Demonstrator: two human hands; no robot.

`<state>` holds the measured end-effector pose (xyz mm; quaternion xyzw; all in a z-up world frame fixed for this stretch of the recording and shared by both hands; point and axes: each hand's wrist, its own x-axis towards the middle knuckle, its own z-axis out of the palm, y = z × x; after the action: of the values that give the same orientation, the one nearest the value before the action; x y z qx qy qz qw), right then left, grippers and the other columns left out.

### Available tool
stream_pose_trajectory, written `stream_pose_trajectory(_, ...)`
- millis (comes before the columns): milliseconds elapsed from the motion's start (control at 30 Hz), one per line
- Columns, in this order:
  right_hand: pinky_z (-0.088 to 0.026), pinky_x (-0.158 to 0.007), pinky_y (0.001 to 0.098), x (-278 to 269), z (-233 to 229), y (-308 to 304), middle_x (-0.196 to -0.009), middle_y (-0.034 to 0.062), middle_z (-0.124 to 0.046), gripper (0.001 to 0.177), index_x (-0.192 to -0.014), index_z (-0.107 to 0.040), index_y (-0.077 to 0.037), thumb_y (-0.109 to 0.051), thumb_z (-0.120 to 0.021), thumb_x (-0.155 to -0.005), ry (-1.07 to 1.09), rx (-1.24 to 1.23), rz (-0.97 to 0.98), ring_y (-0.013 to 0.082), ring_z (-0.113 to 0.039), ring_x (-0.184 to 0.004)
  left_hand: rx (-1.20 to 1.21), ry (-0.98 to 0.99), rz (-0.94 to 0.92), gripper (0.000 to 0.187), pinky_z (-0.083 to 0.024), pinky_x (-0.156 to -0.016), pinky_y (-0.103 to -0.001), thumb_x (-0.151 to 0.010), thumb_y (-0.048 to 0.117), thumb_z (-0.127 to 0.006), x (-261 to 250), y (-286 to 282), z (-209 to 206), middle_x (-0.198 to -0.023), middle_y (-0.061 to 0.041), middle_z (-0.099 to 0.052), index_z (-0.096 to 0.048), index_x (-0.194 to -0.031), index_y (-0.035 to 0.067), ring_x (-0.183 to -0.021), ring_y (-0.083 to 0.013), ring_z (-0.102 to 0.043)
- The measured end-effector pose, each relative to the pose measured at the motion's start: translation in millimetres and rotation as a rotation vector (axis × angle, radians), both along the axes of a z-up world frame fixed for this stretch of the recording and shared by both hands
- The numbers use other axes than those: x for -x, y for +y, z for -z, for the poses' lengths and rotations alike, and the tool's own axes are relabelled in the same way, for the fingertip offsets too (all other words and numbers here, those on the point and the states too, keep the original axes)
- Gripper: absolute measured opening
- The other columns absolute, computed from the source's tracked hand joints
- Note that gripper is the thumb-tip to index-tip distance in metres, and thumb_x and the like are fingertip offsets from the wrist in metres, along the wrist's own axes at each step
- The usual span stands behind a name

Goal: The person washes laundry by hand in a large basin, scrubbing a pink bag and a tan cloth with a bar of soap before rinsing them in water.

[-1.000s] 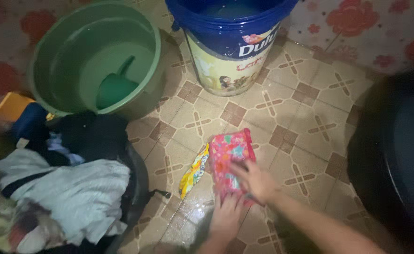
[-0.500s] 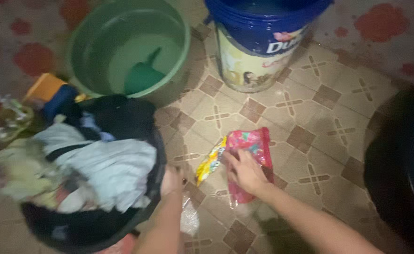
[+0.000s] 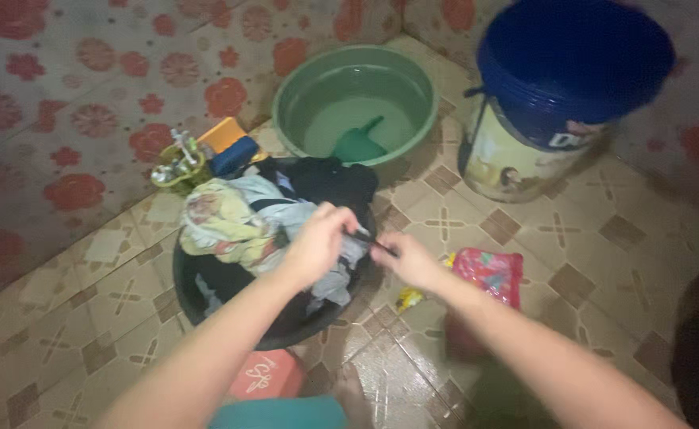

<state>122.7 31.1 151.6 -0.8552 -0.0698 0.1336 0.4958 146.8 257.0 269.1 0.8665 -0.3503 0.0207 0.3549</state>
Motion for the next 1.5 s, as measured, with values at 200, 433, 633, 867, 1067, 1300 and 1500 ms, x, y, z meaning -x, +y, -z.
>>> stream_pose_trajectory(200,-0.051,-0.099,0.0358,-51.6,-33.2,44.2,-0.125,0.0142,-0.068,0.059,-0.139,-0.060,-0.008,-0.035,-0.072,-0.088,-0.169,-0.172,0.110,0.0248,-0.064,-0.115,-0.294,-0.108,-0.491,0.020,-0.052,-0.086,-0.050,-0.079,0.003,-0.060,-22.8,70.7,1.3,-0.100,-0.021,-0.064,-0.076,-0.088,0.012,-0.099,-0.0393,-0.063)
stream_pose_trajectory(433,-0.032,-0.119,0.0548,-107.1,43.4,40.5,-0.160,0.0245,-0.042,0.099,-0.157,-0.037,0.000,-0.076,-0.040,-0.093,0.576,-0.080,0.452,0.0393,-0.037,-0.150,-0.182,-0.398,-0.215,0.035,-0.041,-0.101,-0.056,-0.077,0.033,-0.064,-52.6,30.0,18.7,-0.115,-0.015,-0.070,-0.075,-0.099,0.008,-0.117,-0.0355,-0.063)
stream_pose_trajectory(633,-0.033,-0.120,0.0523,-130.2,52.9,59.2,-0.161,0.0233,-0.042,0.091,-0.158,-0.040,-0.003,-0.068,-0.048,-0.094,0.597,0.003,0.398,0.0384,-0.041,-0.149,-0.936,0.232,-0.172,0.065,-0.030,-0.117,-0.054,-0.091,0.064,-0.051,-70.5,9.4,25.8,-0.132,-0.012,-0.069,-0.076,-0.125,0.014,-0.131,-0.0307,-0.059)
stream_pose_trajectory(867,-0.040,-0.114,0.0593,-90.4,-7.8,102.1,-0.167,0.0155,-0.029,0.080,-0.163,-0.022,-0.021,-0.054,-0.051,-0.096,0.609,0.123,0.430,0.0392,-0.034,-0.149,-0.972,0.328,-0.136,0.065,-0.043,-0.108,-0.056,-0.087,0.064,-0.058,-78.3,60.9,19.2,-0.129,-0.010,-0.072,-0.073,-0.127,0.014,-0.121,-0.0273,-0.067)
stream_pose_trajectory(1067,-0.045,-0.111,0.0451,-40.5,30.6,143.3,-0.147,0.0185,-0.065,0.076,-0.150,-0.053,-0.008,-0.057,-0.056,-0.093,0.515,0.077,0.251,0.0327,-0.060,-0.134,-1.147,0.477,-0.097,0.067,-0.054,-0.098,-0.042,-0.073,0.060,-0.079,-75.4,122.8,10.5,-0.129,-0.004,-0.073,-0.075,-0.125,0.018,-0.119,-0.0228,-0.069)
stream_pose_trajectory(1300,-0.038,-0.116,0.0393,72.0,85.3,275.3,-0.155,0.0146,-0.051,0.077,-0.154,-0.039,-0.008,-0.038,-0.068,-0.089,0.522,-0.311,0.230,0.0266,-0.048,-0.143,-1.322,0.706,-0.199,0.051,-0.050,-0.096,-0.044,-0.071,0.045,-0.081,-59.1,220.9,1.0,-0.122,0.001,-0.077,-0.080,-0.119,0.030,-0.115,-0.0193,-0.071)
stream_pose_trajectory(1500,-0.025,-0.126,0.0341,106.7,70.3,320.9,-0.166,0.0137,-0.035,0.081,-0.158,-0.021,-0.004,-0.043,-0.062,-0.102,0.577,-0.332,-0.330,0.0228,-0.033,-0.156,-0.525,0.499,-0.651,0.069,-0.052,-0.106,-0.050,-0.087,0.044,-0.072,-81.0,234.6,43.6,-0.144,-0.016,-0.062,-0.054,-0.145,0.012,-0.129,-0.0344,-0.062)
